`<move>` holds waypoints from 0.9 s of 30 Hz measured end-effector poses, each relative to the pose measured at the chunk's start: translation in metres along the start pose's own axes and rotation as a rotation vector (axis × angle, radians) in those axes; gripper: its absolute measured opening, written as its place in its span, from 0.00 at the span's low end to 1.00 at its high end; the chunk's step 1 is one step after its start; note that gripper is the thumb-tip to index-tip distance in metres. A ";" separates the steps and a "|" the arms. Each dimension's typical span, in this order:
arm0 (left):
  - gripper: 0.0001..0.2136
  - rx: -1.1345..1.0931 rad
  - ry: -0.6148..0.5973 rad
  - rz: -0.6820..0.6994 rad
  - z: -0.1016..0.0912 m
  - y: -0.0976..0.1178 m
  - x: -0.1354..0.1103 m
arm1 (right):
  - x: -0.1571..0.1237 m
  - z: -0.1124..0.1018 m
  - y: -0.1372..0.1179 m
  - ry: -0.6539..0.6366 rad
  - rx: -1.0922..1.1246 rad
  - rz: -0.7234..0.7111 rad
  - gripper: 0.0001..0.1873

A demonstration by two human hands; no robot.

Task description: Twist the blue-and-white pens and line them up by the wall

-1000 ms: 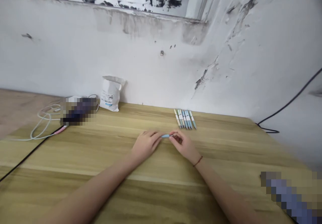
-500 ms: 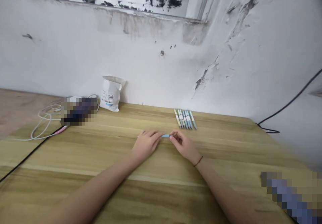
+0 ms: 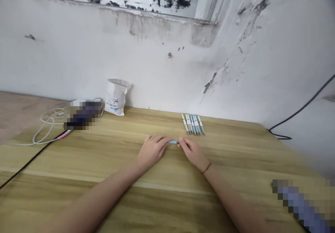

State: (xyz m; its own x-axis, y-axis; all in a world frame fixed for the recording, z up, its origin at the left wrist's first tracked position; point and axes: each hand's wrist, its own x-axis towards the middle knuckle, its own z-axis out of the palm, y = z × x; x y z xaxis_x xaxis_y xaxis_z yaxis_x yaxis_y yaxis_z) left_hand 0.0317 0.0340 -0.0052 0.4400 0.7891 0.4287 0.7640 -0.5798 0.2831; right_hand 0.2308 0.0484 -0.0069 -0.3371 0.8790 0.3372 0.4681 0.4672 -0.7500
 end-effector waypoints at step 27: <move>0.12 -0.005 0.007 -0.012 0.002 -0.002 0.000 | -0.002 0.004 0.003 -0.002 -0.073 -0.063 0.08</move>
State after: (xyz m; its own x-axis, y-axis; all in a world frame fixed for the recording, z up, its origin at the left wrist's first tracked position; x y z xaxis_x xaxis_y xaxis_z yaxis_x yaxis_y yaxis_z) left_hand 0.0311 0.0358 -0.0070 0.4271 0.7946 0.4315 0.7671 -0.5710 0.2923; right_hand 0.2295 0.0480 -0.0117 -0.3696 0.8473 0.3815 0.5037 0.5277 -0.6840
